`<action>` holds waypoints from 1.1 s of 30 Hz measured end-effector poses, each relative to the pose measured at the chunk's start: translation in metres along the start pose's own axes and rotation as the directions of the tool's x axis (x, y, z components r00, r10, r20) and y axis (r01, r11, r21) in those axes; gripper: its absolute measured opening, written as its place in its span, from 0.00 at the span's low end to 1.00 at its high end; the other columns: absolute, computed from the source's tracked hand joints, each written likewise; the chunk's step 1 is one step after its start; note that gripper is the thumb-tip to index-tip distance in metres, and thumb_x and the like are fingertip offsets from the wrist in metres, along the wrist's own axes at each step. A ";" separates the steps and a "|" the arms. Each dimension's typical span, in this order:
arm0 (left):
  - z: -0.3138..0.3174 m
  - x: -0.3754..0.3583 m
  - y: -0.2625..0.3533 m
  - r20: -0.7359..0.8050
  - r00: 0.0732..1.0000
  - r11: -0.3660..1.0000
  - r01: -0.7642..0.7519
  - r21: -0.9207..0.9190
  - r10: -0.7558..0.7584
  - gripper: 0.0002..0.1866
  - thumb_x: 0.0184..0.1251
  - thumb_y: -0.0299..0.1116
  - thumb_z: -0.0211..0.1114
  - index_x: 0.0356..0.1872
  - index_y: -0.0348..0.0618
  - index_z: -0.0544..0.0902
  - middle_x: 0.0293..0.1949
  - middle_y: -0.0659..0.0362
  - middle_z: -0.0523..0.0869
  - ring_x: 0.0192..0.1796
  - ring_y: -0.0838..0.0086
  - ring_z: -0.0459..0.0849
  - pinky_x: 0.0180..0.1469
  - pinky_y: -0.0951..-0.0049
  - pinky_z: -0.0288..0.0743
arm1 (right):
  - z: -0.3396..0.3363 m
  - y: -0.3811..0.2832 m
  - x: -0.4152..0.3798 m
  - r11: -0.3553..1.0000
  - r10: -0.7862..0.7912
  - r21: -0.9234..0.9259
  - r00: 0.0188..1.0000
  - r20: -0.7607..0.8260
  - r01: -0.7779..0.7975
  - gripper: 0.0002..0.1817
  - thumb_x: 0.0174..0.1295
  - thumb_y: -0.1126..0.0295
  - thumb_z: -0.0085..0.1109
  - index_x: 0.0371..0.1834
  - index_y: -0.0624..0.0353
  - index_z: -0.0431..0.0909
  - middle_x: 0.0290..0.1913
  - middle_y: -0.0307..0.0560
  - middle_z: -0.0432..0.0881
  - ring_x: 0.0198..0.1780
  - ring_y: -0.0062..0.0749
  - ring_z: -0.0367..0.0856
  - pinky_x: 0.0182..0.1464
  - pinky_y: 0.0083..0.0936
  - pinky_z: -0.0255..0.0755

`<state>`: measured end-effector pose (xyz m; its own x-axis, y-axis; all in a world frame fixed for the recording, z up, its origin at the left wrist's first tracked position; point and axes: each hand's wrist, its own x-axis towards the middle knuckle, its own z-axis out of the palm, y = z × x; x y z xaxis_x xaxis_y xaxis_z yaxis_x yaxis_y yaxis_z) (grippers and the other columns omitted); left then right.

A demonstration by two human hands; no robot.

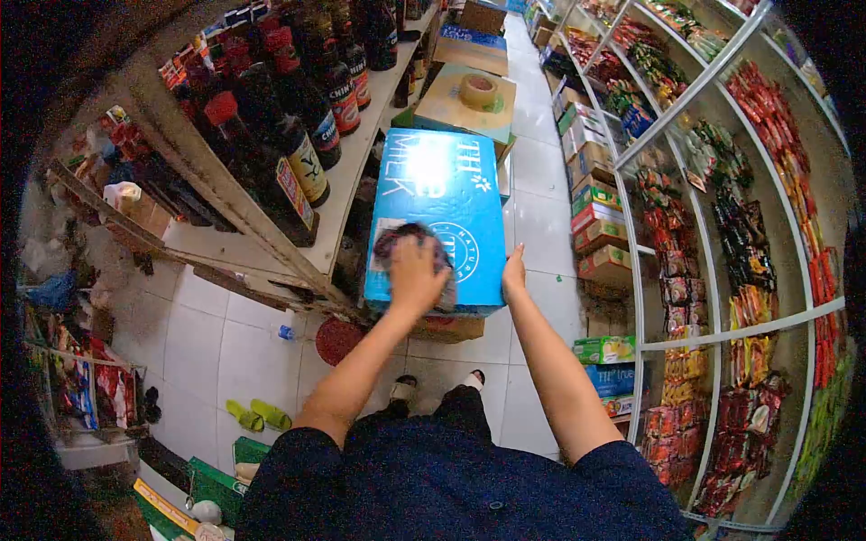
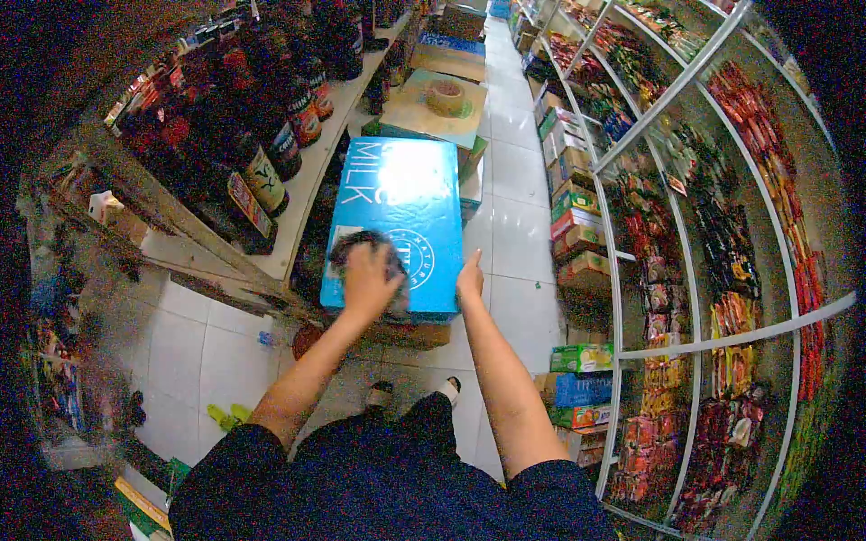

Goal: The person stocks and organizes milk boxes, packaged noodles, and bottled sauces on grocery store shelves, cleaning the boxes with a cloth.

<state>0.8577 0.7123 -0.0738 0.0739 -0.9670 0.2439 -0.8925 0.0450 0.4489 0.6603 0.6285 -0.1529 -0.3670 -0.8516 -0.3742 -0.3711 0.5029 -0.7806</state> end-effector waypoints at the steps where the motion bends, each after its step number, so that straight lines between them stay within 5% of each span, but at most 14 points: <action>1: 0.003 0.001 0.019 0.085 0.993 0.996 -0.075 -0.054 0.080 0.32 0.46 0.45 0.63 0.53 0.42 0.67 0.55 0.41 0.64 0.60 0.49 0.60 0.61 0.52 0.51 | 0.002 0.004 0.002 0.965 0.083 0.246 0.995 0.050 -0.093 0.42 0.60 0.39 0.21 0.38 0.71 0.75 0.40 0.64 0.76 0.44 0.49 0.74 0.48 0.40 0.66; 2: 0.019 0.001 0.036 0.040 0.983 0.980 -0.173 -0.094 0.177 0.32 0.45 0.45 0.64 0.53 0.43 0.68 0.54 0.42 0.65 0.59 0.50 0.61 0.61 0.53 0.53 | 0.003 0.006 0.001 0.861 0.150 0.472 0.982 0.116 -0.187 0.42 0.60 0.38 0.21 0.37 0.70 0.75 0.38 0.60 0.77 0.43 0.44 0.75 0.47 0.38 0.67; 5: 0.054 0.014 0.048 -0.026 0.950 0.940 -0.313 -0.132 0.313 0.31 0.44 0.44 0.66 0.51 0.46 0.70 0.53 0.44 0.67 0.58 0.51 0.62 0.60 0.54 0.55 | -0.002 0.006 -0.008 0.740 0.232 0.627 0.968 0.098 -0.242 0.41 0.60 0.38 0.22 0.37 0.68 0.74 0.35 0.55 0.78 0.39 0.37 0.75 0.45 0.35 0.68; 8: 0.060 0.056 0.036 -0.112 0.939 0.932 -0.337 -0.131 0.324 0.28 0.40 0.42 0.66 0.48 0.50 0.73 0.49 0.46 0.70 0.54 0.52 0.67 0.56 0.56 0.59 | -0.002 0.012 -0.007 0.952 -0.062 0.302 0.998 0.012 0.055 0.37 0.62 0.43 0.23 0.39 0.68 0.74 0.40 0.60 0.77 0.43 0.48 0.74 0.48 0.40 0.64; 9: 0.034 0.078 0.027 0.041 0.967 0.961 -0.243 -0.132 0.250 0.26 0.38 0.39 0.65 0.45 0.48 0.75 0.43 0.47 0.72 0.49 0.53 0.69 0.51 0.56 0.63 | -0.002 0.008 -0.007 0.981 -0.165 0.103 0.986 -0.015 0.166 0.36 0.63 0.44 0.24 0.40 0.68 0.74 0.42 0.62 0.76 0.45 0.52 0.74 0.50 0.42 0.63; 12: 0.031 0.131 -0.045 -0.201 0.979 0.999 -0.033 0.010 0.034 0.19 0.43 0.39 0.61 0.39 0.44 0.74 0.37 0.47 0.72 0.43 0.54 0.70 0.44 0.56 0.64 | -0.003 -0.015 -0.023 0.950 -0.272 -0.154 0.962 0.008 0.270 0.34 0.63 0.45 0.25 0.41 0.66 0.74 0.43 0.65 0.75 0.47 0.58 0.72 0.50 0.44 0.62; 14: 0.058 0.154 -0.086 -0.418 0.908 0.965 0.138 0.221 -0.034 0.24 0.48 0.46 0.60 0.45 0.44 0.72 0.46 0.46 0.71 0.51 0.52 0.66 0.53 0.54 0.61 | -0.004 -0.022 -0.028 0.964 -0.222 -0.143 0.975 0.028 0.224 0.33 0.63 0.45 0.26 0.42 0.65 0.74 0.44 0.65 0.75 0.47 0.58 0.71 0.51 0.44 0.62; 17: 0.057 0.184 -0.060 -0.316 0.942 0.931 0.208 0.299 -0.109 0.25 0.50 0.47 0.59 0.47 0.45 0.72 0.49 0.46 0.70 0.54 0.53 0.65 0.56 0.52 0.57 | -0.005 -0.018 -0.026 0.978 -0.169 -0.112 0.982 0.080 0.178 0.33 0.63 0.46 0.26 0.44 0.64 0.74 0.45 0.65 0.74 0.49 0.58 0.71 0.51 0.45 0.62; 18: 0.061 0.195 -0.046 -0.205 0.972 0.965 0.159 0.209 -0.116 0.26 0.49 0.48 0.59 0.48 0.46 0.72 0.51 0.45 0.69 0.56 0.52 0.64 0.57 0.50 0.54 | -0.008 -0.024 -0.032 0.977 -0.162 -0.131 0.984 0.075 0.171 0.32 0.64 0.47 0.27 0.43 0.65 0.73 0.45 0.65 0.74 0.49 0.57 0.71 0.51 0.42 0.62; 24: 0.140 0.225 0.042 -0.156 0.969 0.976 -0.172 0.134 0.192 0.28 0.46 0.51 0.60 0.50 0.51 0.73 0.54 0.47 0.67 0.58 0.53 0.62 0.60 0.50 0.51 | -0.014 -0.036 -0.040 0.977 -0.100 -0.185 0.994 0.041 0.106 0.31 0.64 0.48 0.28 0.42 0.65 0.73 0.42 0.65 0.75 0.47 0.58 0.72 0.49 0.42 0.64; 27: 0.142 0.253 0.011 -0.158 0.954 0.964 -0.240 0.115 0.256 0.26 0.47 0.50 0.61 0.49 0.53 0.74 0.51 0.50 0.70 0.57 0.55 0.64 0.58 0.52 0.54 | -0.016 -0.039 -0.043 0.985 -0.124 -0.114 0.990 0.061 0.130 0.32 0.64 0.46 0.29 0.41 0.65 0.74 0.41 0.67 0.75 0.46 0.59 0.72 0.48 0.43 0.64; 29: 0.128 0.279 -0.027 -0.159 0.965 0.962 -0.175 0.211 0.210 0.23 0.48 0.51 0.59 0.45 0.52 0.75 0.44 0.53 0.73 0.50 0.59 0.68 0.49 0.58 0.60 | -0.016 -0.041 -0.045 0.991 -0.101 -0.078 0.993 0.062 0.106 0.32 0.63 0.45 0.29 0.40 0.65 0.74 0.40 0.68 0.75 0.46 0.59 0.72 0.48 0.44 0.64; 31: 0.101 0.284 -0.051 -0.118 0.990 0.963 -0.046 0.266 0.080 0.24 0.52 0.51 0.56 0.47 0.48 0.73 0.44 0.50 0.75 0.51 0.56 0.69 0.50 0.56 0.62 | -0.013 -0.037 -0.043 0.993 -0.071 -0.091 0.995 0.071 0.078 0.32 0.63 0.45 0.29 0.40 0.65 0.74 0.41 0.68 0.75 0.47 0.59 0.72 0.48 0.43 0.63; 33: 0.112 0.287 -0.091 -0.331 0.936 0.923 0.021 0.384 0.116 0.27 0.53 0.53 0.55 0.52 0.49 0.71 0.47 0.48 0.73 0.53 0.56 0.68 0.54 0.55 0.60 | -0.016 -0.042 -0.046 0.991 -0.091 -0.096 0.993 0.069 0.098 0.32 0.63 0.45 0.29 0.41 0.66 0.73 0.42 0.68 0.74 0.47 0.58 0.71 0.48 0.43 0.63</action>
<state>0.9103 0.4029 -0.1411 0.1128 -0.8171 0.5654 -0.9932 -0.0753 0.0892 0.6790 0.6488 -0.0949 -0.2719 -0.9021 -0.3351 -0.4850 0.4292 -0.7619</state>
